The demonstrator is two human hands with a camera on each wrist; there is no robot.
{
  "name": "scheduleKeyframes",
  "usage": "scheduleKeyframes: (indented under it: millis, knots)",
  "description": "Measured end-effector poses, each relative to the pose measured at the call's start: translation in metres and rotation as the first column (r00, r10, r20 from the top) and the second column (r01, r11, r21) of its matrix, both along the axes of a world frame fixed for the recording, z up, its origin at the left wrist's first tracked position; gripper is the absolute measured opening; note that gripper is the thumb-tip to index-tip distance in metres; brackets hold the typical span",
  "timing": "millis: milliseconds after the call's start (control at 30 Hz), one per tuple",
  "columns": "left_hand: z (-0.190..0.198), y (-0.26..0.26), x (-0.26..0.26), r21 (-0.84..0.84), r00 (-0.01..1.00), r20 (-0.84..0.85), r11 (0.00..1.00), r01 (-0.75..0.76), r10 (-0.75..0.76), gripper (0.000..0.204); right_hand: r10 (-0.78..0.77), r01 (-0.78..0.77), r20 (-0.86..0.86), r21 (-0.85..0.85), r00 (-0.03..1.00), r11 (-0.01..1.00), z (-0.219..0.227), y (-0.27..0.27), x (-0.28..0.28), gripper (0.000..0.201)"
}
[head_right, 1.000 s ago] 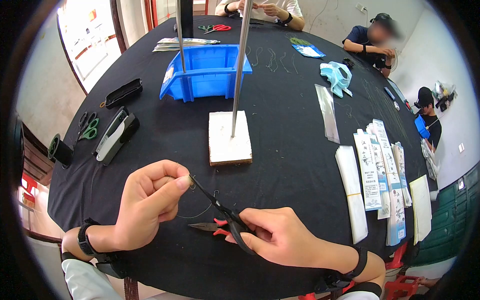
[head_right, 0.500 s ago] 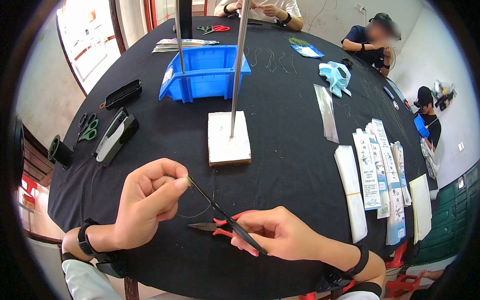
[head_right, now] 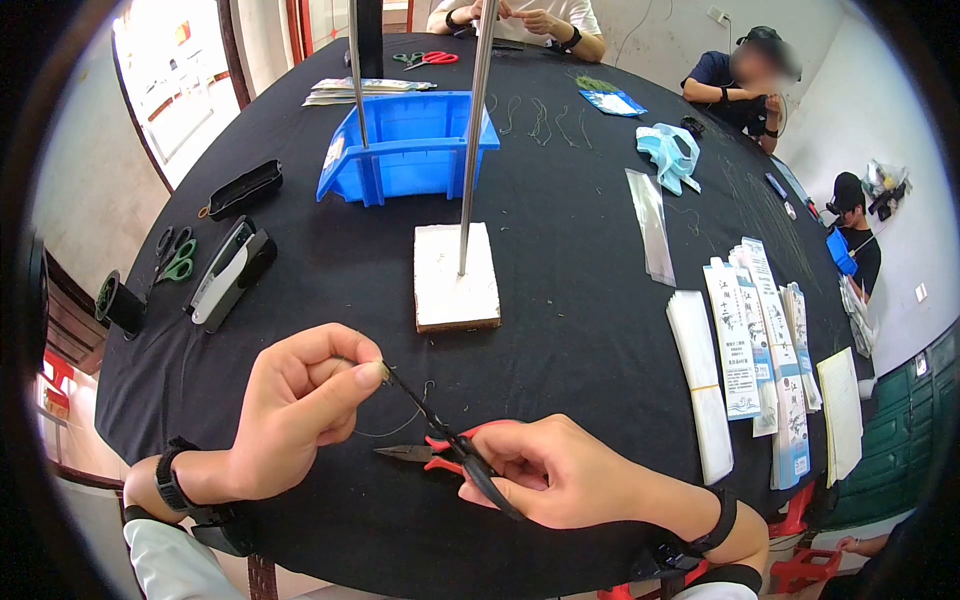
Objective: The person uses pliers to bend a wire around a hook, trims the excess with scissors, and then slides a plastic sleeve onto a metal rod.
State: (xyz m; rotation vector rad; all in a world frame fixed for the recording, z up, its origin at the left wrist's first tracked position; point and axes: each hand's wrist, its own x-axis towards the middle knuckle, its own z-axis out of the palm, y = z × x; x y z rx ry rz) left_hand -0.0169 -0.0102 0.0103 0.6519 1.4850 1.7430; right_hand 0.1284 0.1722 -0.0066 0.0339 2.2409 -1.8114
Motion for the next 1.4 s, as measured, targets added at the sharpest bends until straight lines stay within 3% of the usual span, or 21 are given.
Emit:
scheduleKeyframes:
  millis: [133, 233, 733, 933, 1033, 1133, 1233, 1400]
  knots:
    - [0.001, 0.0, 0.0, -0.011, 1.0, -0.014, 1.0, -0.005, 0.004, 0.012, -0.03, 0.03, -0.06, -0.004, 0.998, 1.0, 0.001, -0.002, 0.0, 0.018]
    - [0.001, 0.0, 0.0, -0.025, 1.0, -0.019, 1.0, -0.007, 0.007, 0.012, 0.026, -0.025, -0.003, 0.115, 1.0, 0.993, 0.01, 0.001, -0.002, 0.018]
    - [0.001, 0.0, -0.001, -0.047, 0.999, -0.032, 0.999, -0.02, 0.018, 0.012, -0.023, 0.04, -0.103, 0.167, 0.994, 0.985, 0.002, 0.002, 0.0, 0.012]
    - [0.001, 0.0, -0.001, -0.042, 0.998, -0.051, 0.999, -0.027, 0.025, 0.011, -0.034, 0.047, -0.101, 0.132, 0.994, 0.99, -0.002, 0.004, 0.001, 0.014]
    - [-0.001, -0.001, -0.003, -0.039, 0.998, -0.065, 0.999, -0.023, 0.02, 0.011, -0.104, 0.099, -0.043, -0.108, 0.994, 0.989, -0.004, -0.003, 0.001, 0.017]
    - [0.001, 0.0, -0.001, -0.039, 1.0, -0.029, 0.999, -0.009, 0.008, 0.011, -0.047, 0.047, 0.006, -0.141, 0.999, 0.989, -0.002, -0.004, -0.001, 0.017]
    - [0.001, 0.0, 0.0, -0.037, 0.999, -0.039, 0.999, -0.001, 0.0, 0.011, 0.011, -0.008, 0.06, -0.062, 0.998, 0.998, 0.003, 0.0, 0.0, 0.016]
    - [0.001, 0.0, 0.0, -0.027, 1.0, -0.031, 1.0, -0.001, 0.0, 0.011, -0.019, 0.02, 0.021, -0.063, 1.0, 0.998, 0.0, -0.002, 0.001, 0.017]
